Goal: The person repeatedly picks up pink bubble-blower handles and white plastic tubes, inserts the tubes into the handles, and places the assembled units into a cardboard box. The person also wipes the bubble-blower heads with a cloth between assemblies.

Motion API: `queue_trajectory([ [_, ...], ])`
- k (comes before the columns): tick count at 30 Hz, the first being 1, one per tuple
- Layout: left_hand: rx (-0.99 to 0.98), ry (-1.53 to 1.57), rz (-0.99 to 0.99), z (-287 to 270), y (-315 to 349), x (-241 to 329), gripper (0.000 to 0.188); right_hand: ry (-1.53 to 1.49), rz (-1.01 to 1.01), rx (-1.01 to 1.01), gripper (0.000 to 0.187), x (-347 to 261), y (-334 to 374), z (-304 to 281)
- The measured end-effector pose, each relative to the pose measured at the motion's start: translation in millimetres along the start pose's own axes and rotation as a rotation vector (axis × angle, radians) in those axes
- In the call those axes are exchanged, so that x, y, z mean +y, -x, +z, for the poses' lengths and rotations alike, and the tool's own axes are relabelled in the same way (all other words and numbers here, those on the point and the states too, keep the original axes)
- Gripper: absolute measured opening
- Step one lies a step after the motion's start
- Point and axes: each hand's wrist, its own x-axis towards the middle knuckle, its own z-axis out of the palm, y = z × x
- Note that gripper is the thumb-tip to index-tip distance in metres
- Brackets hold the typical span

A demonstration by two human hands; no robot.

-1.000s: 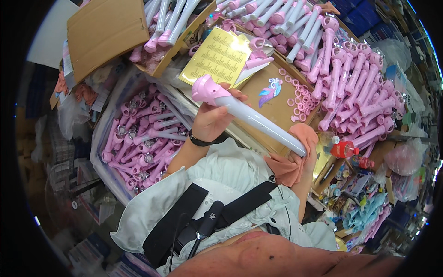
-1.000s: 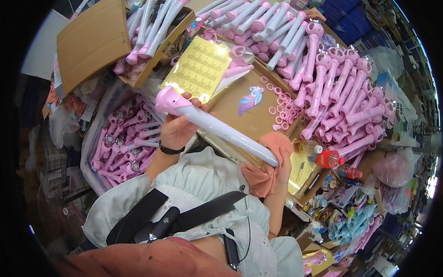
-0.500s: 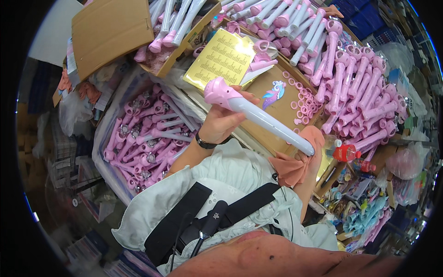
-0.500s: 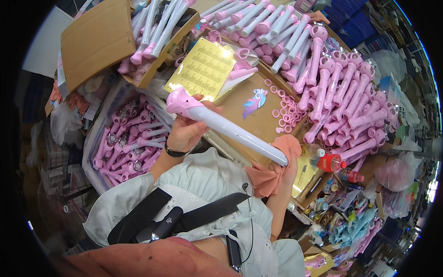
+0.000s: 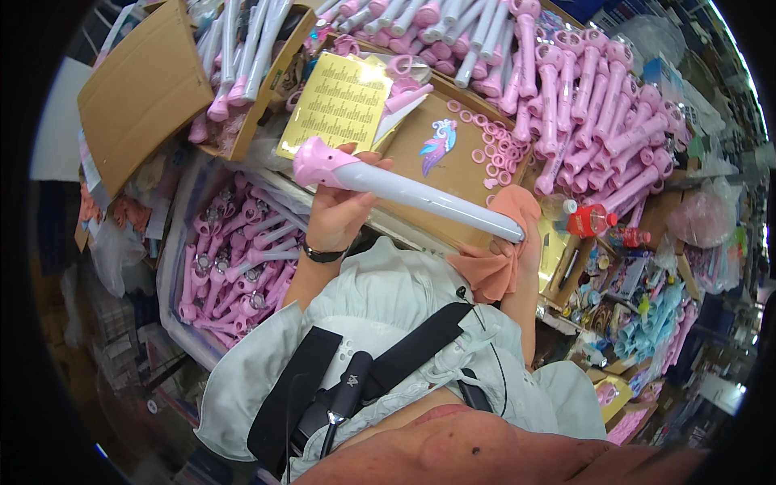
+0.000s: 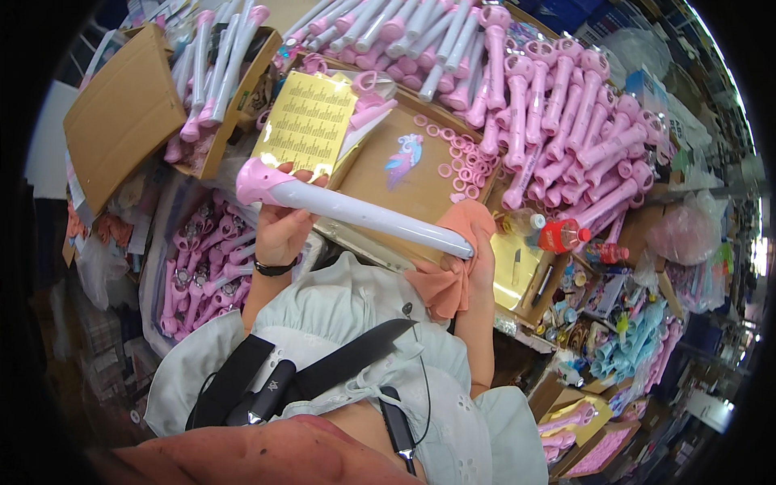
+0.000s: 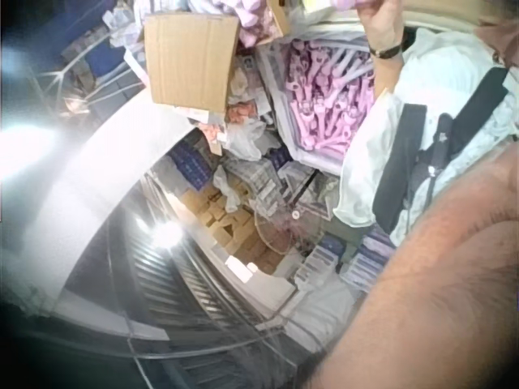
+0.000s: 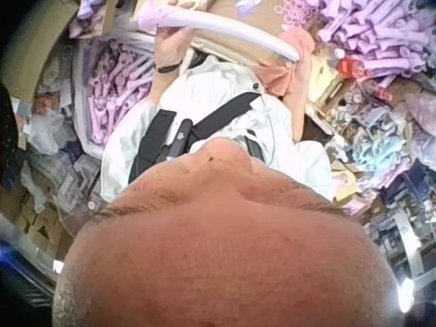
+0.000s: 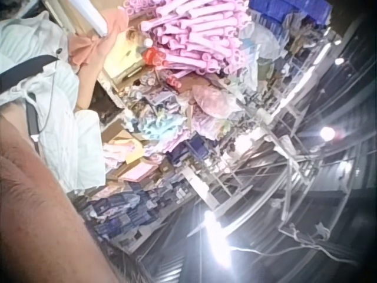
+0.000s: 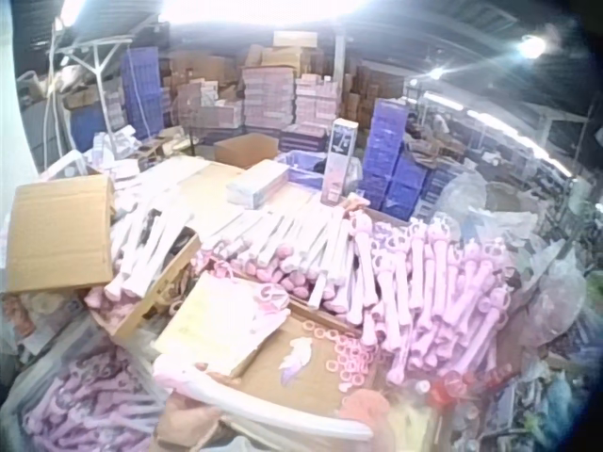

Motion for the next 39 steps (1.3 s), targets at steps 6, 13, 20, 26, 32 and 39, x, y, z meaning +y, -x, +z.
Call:
queue_trajectory([
  [6, 0.065, 0.134, -0.007, -9.2, 1.1, -1.8, 0.064, -0.046, -0.002, -0.053, 0.046, 1.5, 11.1, 14.2],
  [13, 0.076, 0.228, -0.018, -28.3, -5.1, -8.5, 0.059, -0.065, 0.018, -0.077, 0.046, -1.2, 15.1, 18.1],
  [20, 0.233, 0.004, -0.013, -35.0, -8.6, -21.6, 0.036, -0.022, -0.054, -0.076, 0.035, 4.4, 10.2, 15.0],
  [26, 0.434, 0.039, 0.014, -29.9, -9.6, -36.5, 0.030, -0.037, -0.024, -0.074, 0.034, 7.4, 7.3, 10.3],
  [32, 0.399, -0.008, -0.035, -12.0, -10.4, -32.1, 0.027, 0.037, -0.126, 0.073, 0.034, 10.8, -1.0, 4.6],
  [39, 0.041, -0.317, 0.005, 16.1, -1.7, -17.9, 0.041, 0.038, -0.103, 0.099, 0.038, 10.6, -28.2, -25.8],
])
